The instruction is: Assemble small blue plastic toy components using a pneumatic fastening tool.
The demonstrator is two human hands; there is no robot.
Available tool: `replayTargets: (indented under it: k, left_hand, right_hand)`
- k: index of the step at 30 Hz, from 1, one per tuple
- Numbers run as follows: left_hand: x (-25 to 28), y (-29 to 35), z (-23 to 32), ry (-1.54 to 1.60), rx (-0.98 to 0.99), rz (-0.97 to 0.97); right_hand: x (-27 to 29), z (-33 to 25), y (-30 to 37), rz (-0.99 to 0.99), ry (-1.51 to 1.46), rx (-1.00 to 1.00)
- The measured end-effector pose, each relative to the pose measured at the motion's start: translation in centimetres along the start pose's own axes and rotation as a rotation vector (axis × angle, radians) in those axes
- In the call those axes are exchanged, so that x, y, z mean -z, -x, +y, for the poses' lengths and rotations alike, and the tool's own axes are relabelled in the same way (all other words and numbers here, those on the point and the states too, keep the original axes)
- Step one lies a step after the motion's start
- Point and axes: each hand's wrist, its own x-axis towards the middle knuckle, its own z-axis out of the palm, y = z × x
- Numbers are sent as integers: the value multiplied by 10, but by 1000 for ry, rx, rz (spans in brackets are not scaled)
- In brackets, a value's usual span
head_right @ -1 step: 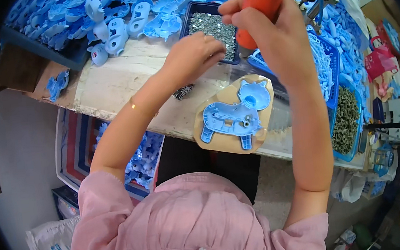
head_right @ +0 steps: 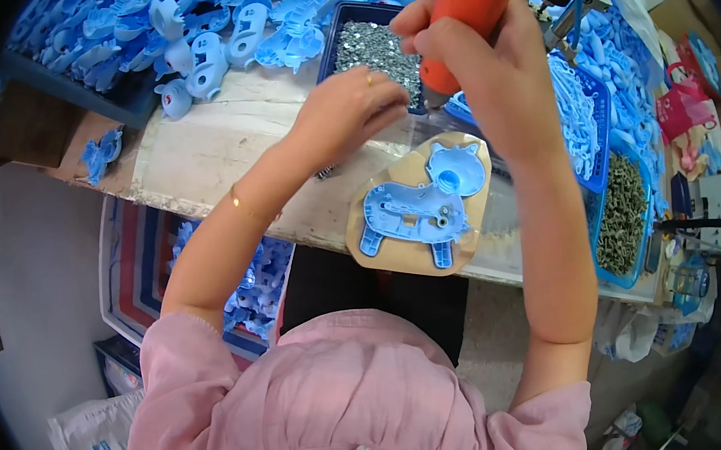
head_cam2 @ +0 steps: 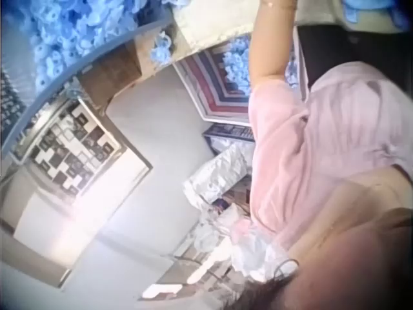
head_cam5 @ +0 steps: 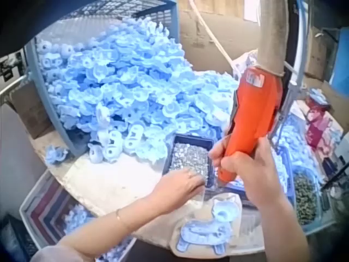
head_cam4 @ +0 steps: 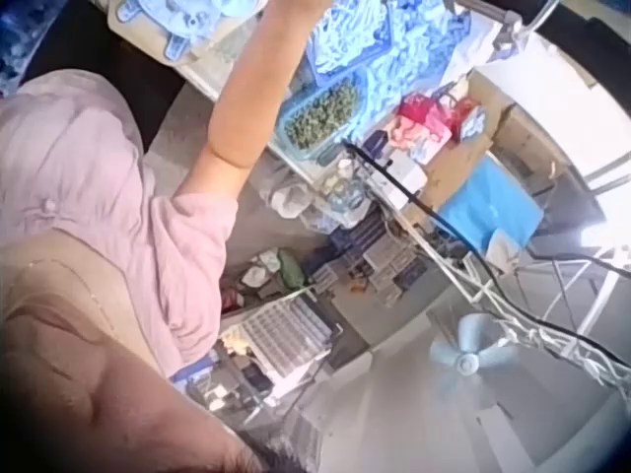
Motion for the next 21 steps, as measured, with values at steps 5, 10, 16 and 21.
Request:
replayTargets:
  k: [5,10,16,21]
  left_hand:
    - [5,24,39,284,-28,31]
    - [8,33,52,308,-8,49]
    - [8,41,62,382,29,16]
    - [9,51,66,349,18,-51]
  right_hand:
    - [-25,-3,22,77,-203,59]
    - [-29,-6,31,46,-152,59]
    - [-29,-4,39,49,-196,19]
    - [-32,1,47,32,-227,-83]
